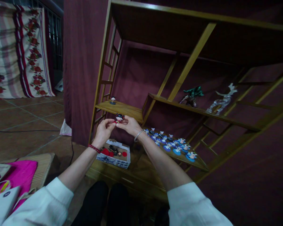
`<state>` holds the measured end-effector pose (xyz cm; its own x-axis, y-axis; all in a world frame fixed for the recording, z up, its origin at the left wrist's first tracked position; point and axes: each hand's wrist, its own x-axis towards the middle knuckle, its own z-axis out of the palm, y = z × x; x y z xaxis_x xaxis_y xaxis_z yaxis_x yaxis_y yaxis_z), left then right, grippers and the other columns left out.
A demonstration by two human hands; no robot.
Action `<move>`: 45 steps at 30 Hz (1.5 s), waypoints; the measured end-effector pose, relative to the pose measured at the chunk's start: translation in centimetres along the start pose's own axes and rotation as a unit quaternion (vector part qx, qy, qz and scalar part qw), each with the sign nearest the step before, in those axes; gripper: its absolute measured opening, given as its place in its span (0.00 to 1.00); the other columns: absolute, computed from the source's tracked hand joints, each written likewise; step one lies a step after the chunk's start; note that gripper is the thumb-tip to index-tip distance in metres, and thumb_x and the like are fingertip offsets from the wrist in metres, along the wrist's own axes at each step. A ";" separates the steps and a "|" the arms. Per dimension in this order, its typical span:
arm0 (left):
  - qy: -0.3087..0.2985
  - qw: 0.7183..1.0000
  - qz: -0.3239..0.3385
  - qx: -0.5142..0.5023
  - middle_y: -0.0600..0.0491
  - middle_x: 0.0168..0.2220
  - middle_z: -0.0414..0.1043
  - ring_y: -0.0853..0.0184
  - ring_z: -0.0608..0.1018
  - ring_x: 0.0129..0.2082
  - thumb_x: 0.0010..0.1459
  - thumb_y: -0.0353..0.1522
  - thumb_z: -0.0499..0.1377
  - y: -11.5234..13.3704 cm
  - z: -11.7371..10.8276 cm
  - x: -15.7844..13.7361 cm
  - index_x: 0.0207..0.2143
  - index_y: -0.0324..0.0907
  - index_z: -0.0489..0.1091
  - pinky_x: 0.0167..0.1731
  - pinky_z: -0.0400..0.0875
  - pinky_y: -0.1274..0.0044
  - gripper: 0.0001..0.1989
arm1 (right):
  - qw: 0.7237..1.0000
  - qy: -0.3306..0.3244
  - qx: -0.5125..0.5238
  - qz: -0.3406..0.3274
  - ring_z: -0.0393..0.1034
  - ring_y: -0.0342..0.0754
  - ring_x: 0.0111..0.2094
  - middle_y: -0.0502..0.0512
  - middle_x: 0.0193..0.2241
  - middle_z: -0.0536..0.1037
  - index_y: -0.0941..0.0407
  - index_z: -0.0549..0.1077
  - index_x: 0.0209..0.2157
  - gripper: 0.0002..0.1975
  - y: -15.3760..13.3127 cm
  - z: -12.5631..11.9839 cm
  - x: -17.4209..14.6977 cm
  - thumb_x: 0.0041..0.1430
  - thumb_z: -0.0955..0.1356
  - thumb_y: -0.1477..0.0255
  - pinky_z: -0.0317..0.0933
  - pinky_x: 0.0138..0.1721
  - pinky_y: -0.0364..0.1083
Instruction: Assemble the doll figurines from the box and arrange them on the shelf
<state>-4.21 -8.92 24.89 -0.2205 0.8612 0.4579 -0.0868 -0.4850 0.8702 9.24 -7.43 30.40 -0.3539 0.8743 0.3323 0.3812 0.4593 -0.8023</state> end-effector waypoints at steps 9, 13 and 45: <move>-0.017 0.998 0.054 0.020 0.50 0.36 0.71 0.66 0.72 0.37 0.47 0.31 0.57 0.3 0.8 2.4 0.35 0.40 0.70 0.41 0.64 0.74 0.11 | 0.999 0.013 -0.042 -0.011 0.69 0.43 0.31 0.50 0.29 0.75 0.59 0.70 0.35 0.17 -1.4 -1.9 2.2 0.40 0.72 0.70 0.63 0.36 0.44; -0.020 0.996 0.074 0.048 0.51 0.35 0.72 0.66 0.73 0.37 0.48 0.28 0.54 0.3 1.0 3.5 0.36 0.41 0.69 0.42 0.64 0.73 0.11 | 0.997 0.043 -0.063 -0.011 0.69 0.44 0.31 0.50 0.27 0.75 0.58 0.70 0.36 0.18 -1.1 -2.6 3.2 0.39 0.73 0.70 0.63 0.37 0.45; -0.215 0.849 0.155 0.456 0.48 0.47 0.67 0.59 0.61 0.53 0.55 0.36 0.48 0.0 1.2 11.8 0.40 0.41 0.69 0.53 0.49 0.68 0.15 | 0.956 0.145 -0.252 0.034 0.66 0.43 0.29 0.50 0.28 0.73 0.55 0.70 0.38 0.21 4.0 -4.5 11.5 0.39 0.71 0.64 0.60 0.34 0.43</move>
<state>-5.67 1.44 30.55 0.2972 0.7846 0.5442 0.7429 -0.5481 0.3844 10.50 5.22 33.22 -0.0904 0.8779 0.4703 0.7840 0.3539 -0.5100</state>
